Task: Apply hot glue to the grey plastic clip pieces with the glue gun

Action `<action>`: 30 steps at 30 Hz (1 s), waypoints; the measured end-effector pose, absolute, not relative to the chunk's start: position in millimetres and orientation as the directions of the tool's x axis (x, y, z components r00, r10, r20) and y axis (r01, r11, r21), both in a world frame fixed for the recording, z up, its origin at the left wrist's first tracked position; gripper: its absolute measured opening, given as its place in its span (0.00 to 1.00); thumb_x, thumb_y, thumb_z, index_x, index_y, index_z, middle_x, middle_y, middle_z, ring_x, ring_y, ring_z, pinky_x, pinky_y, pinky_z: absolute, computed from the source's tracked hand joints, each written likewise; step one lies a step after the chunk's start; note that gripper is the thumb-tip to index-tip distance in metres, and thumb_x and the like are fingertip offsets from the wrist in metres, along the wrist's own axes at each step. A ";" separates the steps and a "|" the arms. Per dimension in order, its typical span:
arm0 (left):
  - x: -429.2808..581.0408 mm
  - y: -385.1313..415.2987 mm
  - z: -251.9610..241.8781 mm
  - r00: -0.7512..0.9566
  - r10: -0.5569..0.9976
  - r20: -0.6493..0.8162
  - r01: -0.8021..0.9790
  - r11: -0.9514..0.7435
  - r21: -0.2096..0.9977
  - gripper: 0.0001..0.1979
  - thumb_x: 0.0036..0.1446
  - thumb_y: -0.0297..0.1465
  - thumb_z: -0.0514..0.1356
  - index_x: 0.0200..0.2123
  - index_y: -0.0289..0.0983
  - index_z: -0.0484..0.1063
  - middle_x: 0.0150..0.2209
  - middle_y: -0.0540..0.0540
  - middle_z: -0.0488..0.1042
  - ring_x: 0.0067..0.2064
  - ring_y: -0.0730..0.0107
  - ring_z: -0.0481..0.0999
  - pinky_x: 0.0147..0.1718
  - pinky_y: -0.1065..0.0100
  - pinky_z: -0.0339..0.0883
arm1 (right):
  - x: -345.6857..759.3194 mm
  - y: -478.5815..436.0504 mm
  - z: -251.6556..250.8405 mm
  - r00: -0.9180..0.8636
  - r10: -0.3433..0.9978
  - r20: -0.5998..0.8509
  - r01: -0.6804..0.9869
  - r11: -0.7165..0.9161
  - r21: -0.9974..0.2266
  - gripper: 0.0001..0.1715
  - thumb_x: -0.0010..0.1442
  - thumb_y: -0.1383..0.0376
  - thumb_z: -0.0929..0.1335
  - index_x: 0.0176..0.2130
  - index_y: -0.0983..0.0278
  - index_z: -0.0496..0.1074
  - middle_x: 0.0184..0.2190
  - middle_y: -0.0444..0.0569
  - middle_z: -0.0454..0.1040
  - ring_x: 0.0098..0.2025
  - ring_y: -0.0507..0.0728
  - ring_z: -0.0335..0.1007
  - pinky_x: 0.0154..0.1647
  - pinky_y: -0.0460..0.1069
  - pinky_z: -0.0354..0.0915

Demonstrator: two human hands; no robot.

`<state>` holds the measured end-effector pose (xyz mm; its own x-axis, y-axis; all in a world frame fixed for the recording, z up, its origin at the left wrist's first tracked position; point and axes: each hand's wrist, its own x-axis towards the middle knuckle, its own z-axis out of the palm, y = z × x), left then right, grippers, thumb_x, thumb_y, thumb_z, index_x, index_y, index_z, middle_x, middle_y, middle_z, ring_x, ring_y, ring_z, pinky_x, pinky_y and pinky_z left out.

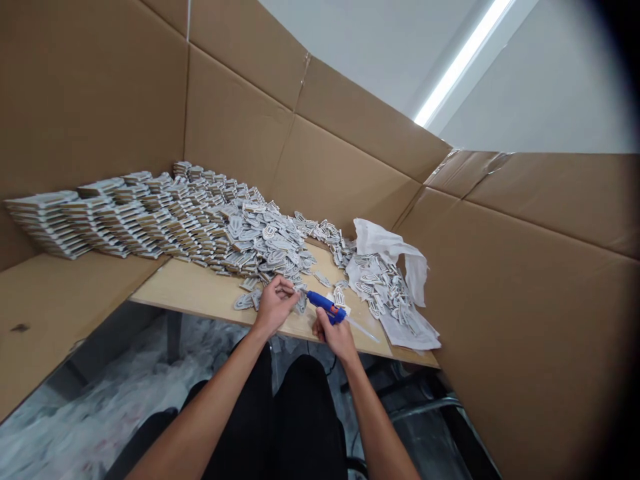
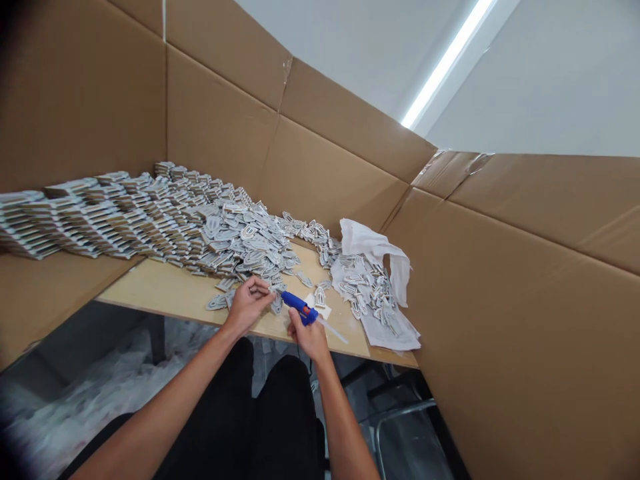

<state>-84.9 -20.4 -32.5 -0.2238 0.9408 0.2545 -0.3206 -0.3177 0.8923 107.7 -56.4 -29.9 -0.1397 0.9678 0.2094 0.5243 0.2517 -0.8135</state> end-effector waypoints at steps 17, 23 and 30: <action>-98.0 -16.5 -5.8 -0.198 0.980 0.014 -0.510 -0.116 0.852 0.22 0.36 0.31 0.78 0.33 0.35 0.72 0.25 0.50 0.78 0.26 0.72 0.77 0.31 0.69 0.71 | 112.2 -35.3 -19.7 0.033 0.995 0.098 -0.451 0.103 -0.886 0.32 0.55 0.39 0.77 0.27 0.62 0.70 0.22 0.44 0.68 0.24 0.51 0.67 0.16 0.42 0.55; -132.6 27.4 67.0 -0.407 0.912 -0.049 -0.573 -0.213 0.791 0.19 0.39 0.17 0.73 0.30 0.36 0.68 0.26 0.50 0.77 0.29 0.71 0.79 0.39 0.66 0.76 | 111.7 -34.9 -20.4 0.020 0.996 0.086 -0.433 0.086 -0.897 0.33 0.55 0.38 0.76 0.27 0.62 0.70 0.22 0.45 0.69 0.24 0.52 0.68 0.17 0.43 0.56; -106.1 16.0 60.6 -0.495 0.842 0.214 -0.124 -0.312 0.942 0.20 0.47 0.21 0.70 0.43 0.37 0.73 0.41 0.44 0.80 0.40 0.67 0.81 0.45 0.64 0.75 | 105.9 -34.8 -16.3 0.271 0.955 0.120 -0.328 0.209 -0.921 0.31 0.48 0.41 0.80 0.31 0.62 0.71 0.27 0.44 0.75 0.20 0.48 0.64 0.17 0.44 0.57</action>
